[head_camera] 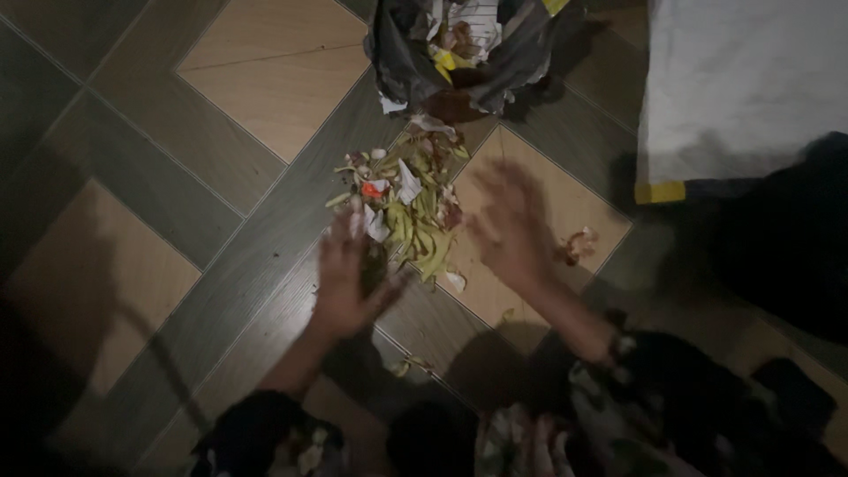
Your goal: The person sits on the tiled floor and gathers scattered food scraps and paper debris by hand, placing them into a black plastic bag. The person repeatedly scoops up the debris and deposits it into the bag.
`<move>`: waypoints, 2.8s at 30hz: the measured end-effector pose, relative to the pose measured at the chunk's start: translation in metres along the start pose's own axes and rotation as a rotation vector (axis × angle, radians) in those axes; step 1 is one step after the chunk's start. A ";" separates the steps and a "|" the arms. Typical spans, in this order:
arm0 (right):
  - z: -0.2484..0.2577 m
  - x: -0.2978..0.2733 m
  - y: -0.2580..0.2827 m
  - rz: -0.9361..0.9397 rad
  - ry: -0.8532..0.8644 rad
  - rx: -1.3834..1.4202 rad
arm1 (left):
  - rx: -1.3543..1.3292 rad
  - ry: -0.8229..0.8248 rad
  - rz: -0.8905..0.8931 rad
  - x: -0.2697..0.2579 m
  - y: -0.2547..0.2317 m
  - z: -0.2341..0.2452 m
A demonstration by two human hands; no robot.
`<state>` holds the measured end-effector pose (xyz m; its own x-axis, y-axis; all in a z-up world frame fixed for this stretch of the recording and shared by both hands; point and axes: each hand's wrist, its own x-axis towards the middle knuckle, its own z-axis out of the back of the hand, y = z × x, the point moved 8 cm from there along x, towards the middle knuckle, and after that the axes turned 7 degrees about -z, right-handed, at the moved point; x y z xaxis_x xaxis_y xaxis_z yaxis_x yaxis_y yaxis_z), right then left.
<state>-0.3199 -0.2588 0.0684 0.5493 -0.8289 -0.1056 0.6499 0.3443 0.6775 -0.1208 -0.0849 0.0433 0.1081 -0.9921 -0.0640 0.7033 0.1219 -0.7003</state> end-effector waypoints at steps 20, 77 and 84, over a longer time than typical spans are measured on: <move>-0.028 -0.093 -0.028 -0.291 -0.223 -0.072 | 0.448 0.363 -0.235 0.026 -0.018 -0.033; -0.068 0.074 0.007 0.285 0.221 -0.032 | 0.326 0.103 -0.424 0.178 -0.018 -0.025; -0.021 0.053 0.020 0.096 -0.080 -0.087 | 0.282 0.110 -0.348 0.169 0.003 -0.038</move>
<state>-0.2664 -0.2867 0.0612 0.5697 -0.8217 0.0168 0.6418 0.4576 0.6154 -0.1273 -0.2532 0.0034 -0.2330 -0.9709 0.0555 0.8497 -0.2310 -0.4739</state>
